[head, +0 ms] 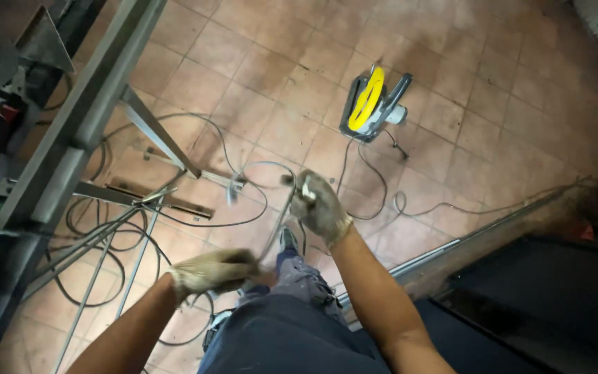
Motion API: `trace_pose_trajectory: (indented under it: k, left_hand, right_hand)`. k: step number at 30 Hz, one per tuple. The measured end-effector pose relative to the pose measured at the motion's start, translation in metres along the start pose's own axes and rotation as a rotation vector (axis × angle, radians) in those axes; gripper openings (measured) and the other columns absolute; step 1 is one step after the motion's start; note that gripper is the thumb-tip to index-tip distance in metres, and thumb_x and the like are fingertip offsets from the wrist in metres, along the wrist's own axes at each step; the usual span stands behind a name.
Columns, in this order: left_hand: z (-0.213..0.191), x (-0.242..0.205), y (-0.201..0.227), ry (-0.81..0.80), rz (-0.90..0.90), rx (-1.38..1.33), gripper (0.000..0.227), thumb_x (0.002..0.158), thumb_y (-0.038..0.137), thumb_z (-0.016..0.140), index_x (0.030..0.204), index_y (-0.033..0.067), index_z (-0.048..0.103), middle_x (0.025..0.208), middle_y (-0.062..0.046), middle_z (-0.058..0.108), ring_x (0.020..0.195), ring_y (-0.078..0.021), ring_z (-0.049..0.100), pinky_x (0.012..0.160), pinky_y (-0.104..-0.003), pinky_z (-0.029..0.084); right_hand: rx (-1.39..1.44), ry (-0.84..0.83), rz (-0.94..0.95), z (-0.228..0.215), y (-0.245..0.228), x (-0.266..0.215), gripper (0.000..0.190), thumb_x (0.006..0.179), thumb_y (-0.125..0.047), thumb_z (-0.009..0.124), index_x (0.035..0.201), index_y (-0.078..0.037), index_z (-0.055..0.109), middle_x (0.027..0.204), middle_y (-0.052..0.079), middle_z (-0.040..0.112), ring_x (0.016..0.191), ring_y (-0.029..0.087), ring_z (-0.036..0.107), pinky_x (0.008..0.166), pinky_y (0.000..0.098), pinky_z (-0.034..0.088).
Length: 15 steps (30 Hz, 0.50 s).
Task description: Measure, mark, and cut metal beams using a square and an angle grinder
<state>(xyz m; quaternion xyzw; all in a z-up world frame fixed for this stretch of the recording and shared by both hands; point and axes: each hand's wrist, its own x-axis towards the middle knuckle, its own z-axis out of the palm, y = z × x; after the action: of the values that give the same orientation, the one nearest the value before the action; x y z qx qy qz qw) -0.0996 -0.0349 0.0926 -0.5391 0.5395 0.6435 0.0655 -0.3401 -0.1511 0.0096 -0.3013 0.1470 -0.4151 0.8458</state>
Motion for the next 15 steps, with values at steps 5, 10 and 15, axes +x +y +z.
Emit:
trace_pose_trajectory:
  k: [5,10,15]
  left_hand:
    - [0.044,0.038,-0.064,0.254,0.003,-1.127,0.045,0.089,0.022,0.07,0.128,-0.0012,0.069,0.12,-0.021,0.071,0.11,-0.0358,0.069,0.094,-0.047,0.057]
    - [-0.02,0.057,0.003,0.416,0.072,-1.48,0.06,0.094,0.051,0.068,0.128,0.0005,0.065,0.13,-0.022,0.069,0.117,-0.0383,0.069,0.096,-0.049,0.057]
    - [-0.087,0.029,0.041,0.611,0.379,-1.7,0.018,0.086,0.018,0.078,0.093,0.0019,0.071,0.076,-0.012,0.072,0.067,-0.0284,0.074,0.059,-0.037,0.061]
  right_hand:
    - [-0.394,0.318,0.197,0.014,0.039,-0.015,0.041,0.076,-0.009,0.079,0.114,-0.003,0.066,0.087,0.015,0.066,0.063,0.021,0.065,0.045,0.0307,0.051]
    - [-0.914,-0.007,0.157,0.052,0.053,-0.029,0.053,0.063,-0.026,0.09,0.113,-0.019,0.072,0.102,0.001,0.072,0.094,0.016,0.069,0.084,0.0308,0.056]
    - [-1.343,-0.127,0.29,0.056,0.03,-0.06,0.056,0.067,-0.038,0.09,0.118,-0.022,0.072,0.105,0.008,0.077,0.103,0.029,0.075,0.089,0.0418,0.06]
